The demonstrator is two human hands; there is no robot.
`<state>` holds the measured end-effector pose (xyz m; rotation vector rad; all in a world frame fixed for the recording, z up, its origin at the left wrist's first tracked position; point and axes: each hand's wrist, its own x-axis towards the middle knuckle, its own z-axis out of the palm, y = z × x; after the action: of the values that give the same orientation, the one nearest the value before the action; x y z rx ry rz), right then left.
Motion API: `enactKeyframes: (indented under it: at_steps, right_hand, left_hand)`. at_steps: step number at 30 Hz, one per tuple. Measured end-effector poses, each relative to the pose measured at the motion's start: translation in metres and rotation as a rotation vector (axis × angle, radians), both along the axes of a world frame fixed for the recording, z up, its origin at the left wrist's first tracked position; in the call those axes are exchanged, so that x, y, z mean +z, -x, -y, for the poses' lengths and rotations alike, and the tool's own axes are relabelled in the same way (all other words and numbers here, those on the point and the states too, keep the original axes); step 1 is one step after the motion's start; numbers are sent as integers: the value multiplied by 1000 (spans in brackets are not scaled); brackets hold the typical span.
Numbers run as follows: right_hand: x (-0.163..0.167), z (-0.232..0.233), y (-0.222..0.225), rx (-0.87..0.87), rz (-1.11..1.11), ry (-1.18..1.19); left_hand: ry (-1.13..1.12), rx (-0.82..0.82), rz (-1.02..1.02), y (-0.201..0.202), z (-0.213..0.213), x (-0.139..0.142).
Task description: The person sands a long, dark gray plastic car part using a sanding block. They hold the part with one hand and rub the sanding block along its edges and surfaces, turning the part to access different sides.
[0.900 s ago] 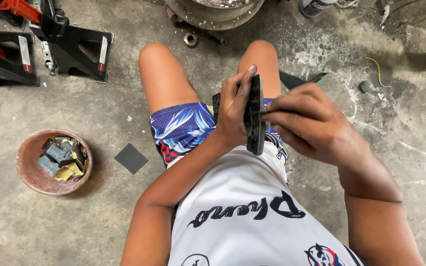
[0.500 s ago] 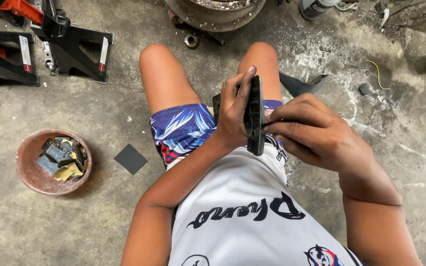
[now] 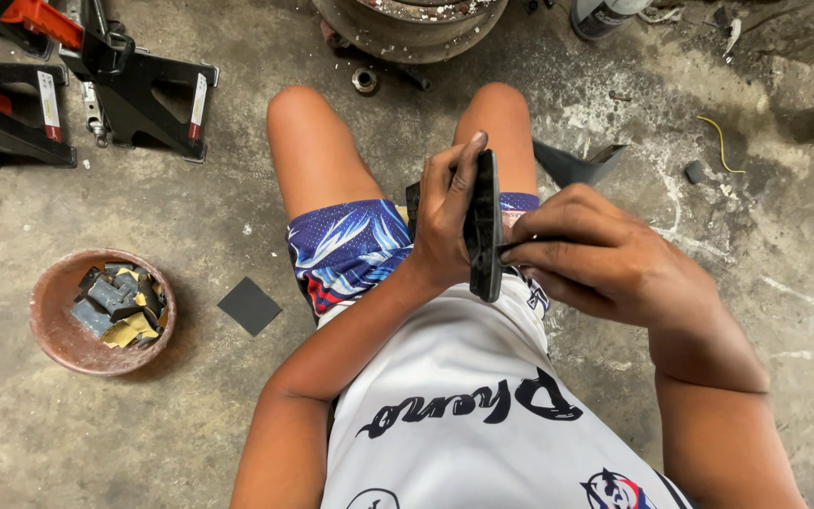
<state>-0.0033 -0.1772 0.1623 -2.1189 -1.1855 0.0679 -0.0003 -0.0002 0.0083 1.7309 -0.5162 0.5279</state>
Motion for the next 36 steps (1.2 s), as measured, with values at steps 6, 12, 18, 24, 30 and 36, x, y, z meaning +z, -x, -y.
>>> enactKeyframes:
  at_steps: [6,12,18,24,30,36]
  right_hand:
    - [-6,0,-2,-6,101,23]
    - [-6,0,0,-156,146,62]
    - [-1,-3,-3,-148,147,72]
    - [3,-3,-6,-12,80,70]
    - [-1,-1,-2,49,8,15]
    - [-19,-4,-4,-307,227,102]
  left_hand:
    - [-17,5,-15,-1,0,-1]
    - [28,-16,33,-3,-1,-3]
    - [5,-5,2,-2,-1,-3]
    - [-10,1,-29,-3,-2,-3]
    - [-9,8,-10,0,-1,-2]
    - [0,2,-25,0,0,-2]
